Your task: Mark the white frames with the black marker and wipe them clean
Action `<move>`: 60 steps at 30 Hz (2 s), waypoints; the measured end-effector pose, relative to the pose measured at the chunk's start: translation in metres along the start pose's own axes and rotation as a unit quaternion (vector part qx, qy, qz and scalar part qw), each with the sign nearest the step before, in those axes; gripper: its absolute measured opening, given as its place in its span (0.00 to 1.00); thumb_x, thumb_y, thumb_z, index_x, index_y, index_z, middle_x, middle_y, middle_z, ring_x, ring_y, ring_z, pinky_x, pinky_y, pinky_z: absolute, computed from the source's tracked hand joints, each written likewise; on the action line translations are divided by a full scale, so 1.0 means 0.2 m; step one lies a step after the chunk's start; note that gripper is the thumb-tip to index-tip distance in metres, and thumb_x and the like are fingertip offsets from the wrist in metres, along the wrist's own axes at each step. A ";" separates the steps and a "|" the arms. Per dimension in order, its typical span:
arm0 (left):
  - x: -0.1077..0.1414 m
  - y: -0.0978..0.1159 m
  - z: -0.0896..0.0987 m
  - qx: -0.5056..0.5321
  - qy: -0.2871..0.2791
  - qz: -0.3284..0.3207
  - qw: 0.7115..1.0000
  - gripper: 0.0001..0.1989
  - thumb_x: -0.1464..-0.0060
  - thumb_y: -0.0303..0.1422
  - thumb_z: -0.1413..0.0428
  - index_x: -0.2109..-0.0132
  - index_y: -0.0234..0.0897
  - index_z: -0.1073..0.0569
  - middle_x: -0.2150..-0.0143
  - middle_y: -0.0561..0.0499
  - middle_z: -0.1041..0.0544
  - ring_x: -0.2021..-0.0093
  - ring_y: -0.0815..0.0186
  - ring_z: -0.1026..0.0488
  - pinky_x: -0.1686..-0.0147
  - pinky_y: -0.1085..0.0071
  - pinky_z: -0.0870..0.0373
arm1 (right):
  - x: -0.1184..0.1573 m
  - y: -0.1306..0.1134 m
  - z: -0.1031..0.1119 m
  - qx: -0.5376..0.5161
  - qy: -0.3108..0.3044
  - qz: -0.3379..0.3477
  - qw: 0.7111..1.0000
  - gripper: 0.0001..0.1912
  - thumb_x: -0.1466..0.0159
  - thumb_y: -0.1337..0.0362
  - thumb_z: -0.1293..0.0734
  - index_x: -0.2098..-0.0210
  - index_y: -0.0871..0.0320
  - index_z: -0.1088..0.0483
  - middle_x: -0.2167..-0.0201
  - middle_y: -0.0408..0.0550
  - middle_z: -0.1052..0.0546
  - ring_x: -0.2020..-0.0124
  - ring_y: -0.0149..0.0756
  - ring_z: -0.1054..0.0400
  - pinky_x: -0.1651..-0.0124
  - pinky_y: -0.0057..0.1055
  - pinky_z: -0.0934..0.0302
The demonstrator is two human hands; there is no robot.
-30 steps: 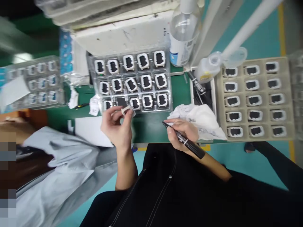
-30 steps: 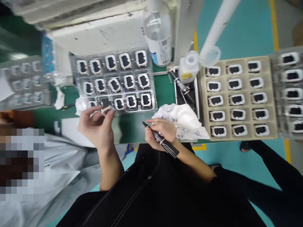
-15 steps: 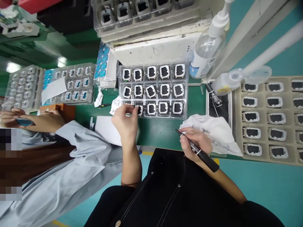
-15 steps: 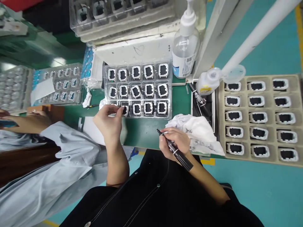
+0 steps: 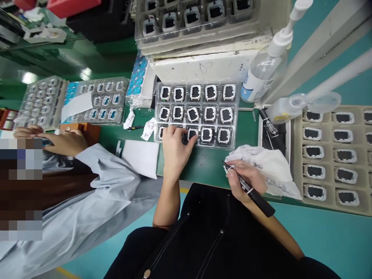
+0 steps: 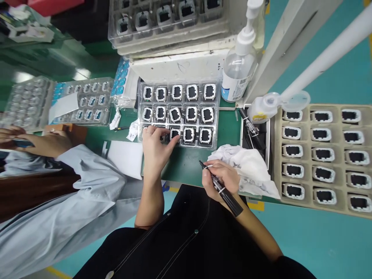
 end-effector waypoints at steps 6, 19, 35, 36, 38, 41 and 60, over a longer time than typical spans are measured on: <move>0.04 0.03 0.00 0.010 0.025 0.023 0.999 0.17 0.39 0.30 0.25 0.54 0.43 0.27 0.50 0.45 0.20 0.44 0.45 0.27 0.39 0.47 0.29 | -0.01 0.00 0.01 -0.003 -0.017 0.002 1.000 0.13 0.31 0.74 0.26 0.52 0.51 0.24 0.74 0.36 0.21 0.79 0.37 0.25 0.60 0.49 0.10; 0.23 0.14 -0.02 0.332 0.116 0.048 0.935 0.06 0.32 0.37 0.28 0.49 0.47 0.12 0.58 0.49 0.15 0.56 0.57 0.19 0.49 0.58 0.20 | 0.02 0.02 0.03 0.009 0.024 -0.002 1.000 0.10 0.28 0.68 0.25 0.52 0.49 0.25 0.74 0.36 0.20 0.81 0.37 0.30 0.65 0.49 0.14; 0.38 0.29 -0.10 0.568 -0.193 0.220 0.769 0.20 0.38 0.46 0.22 0.48 0.40 0.13 0.56 0.46 0.10 0.58 0.59 0.12 0.56 0.64 0.10 | -0.01 -0.01 -0.02 -0.025 -0.031 -0.053 0.998 0.11 0.26 0.71 0.26 0.50 0.49 0.24 0.69 0.38 0.16 0.69 0.42 0.14 0.48 0.52 0.08; 0.38 0.29 -0.10 0.565 -0.190 0.219 0.773 0.19 0.38 0.47 0.22 0.49 0.40 0.13 0.57 0.46 0.10 0.60 0.60 0.12 0.57 0.64 0.10 | 0.00 -0.01 -0.02 -0.024 -0.034 -0.060 0.997 0.11 0.27 0.71 0.26 0.50 0.49 0.23 0.68 0.39 0.15 0.66 0.43 0.13 0.47 0.52 0.09; 0.39 0.30 -0.11 0.561 -0.185 0.223 0.776 0.18 0.38 0.47 0.22 0.52 0.40 0.12 0.58 0.46 0.10 0.61 0.59 0.12 0.57 0.63 0.11 | 0.01 0.00 -0.02 -0.011 -0.046 -0.077 0.996 0.11 0.27 0.71 0.26 0.51 0.48 0.23 0.66 0.39 0.13 0.63 0.45 0.11 0.43 0.53 0.09; 0.40 0.30 -0.13 0.554 -0.172 0.223 0.783 0.16 0.39 0.45 0.23 0.53 0.40 0.11 0.59 0.46 0.09 0.60 0.58 0.12 0.57 0.63 0.11 | 0.01 -0.01 -0.02 0.024 -0.062 -0.083 0.994 0.10 0.28 0.71 0.25 0.53 0.48 0.24 0.64 0.39 0.12 0.60 0.44 0.10 0.39 0.53 0.10; 0.45 0.30 -0.16 0.503 -0.143 0.213 0.825 0.10 0.34 0.40 0.27 0.51 0.41 0.09 0.56 0.47 0.08 0.56 0.58 0.12 0.55 0.65 0.14 | -0.01 -0.02 -0.03 0.087 -0.071 -0.056 0.992 0.09 0.25 0.72 0.26 0.58 0.49 0.24 0.65 0.39 0.12 0.58 0.42 0.09 0.48 0.42 0.09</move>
Point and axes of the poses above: each hand's wrist, its own x-axis away from the middle knuckle, its own z-axis out of the back of the hand, y = z × x, the point moved 1 cm from there along -x, towards the middle knuckle
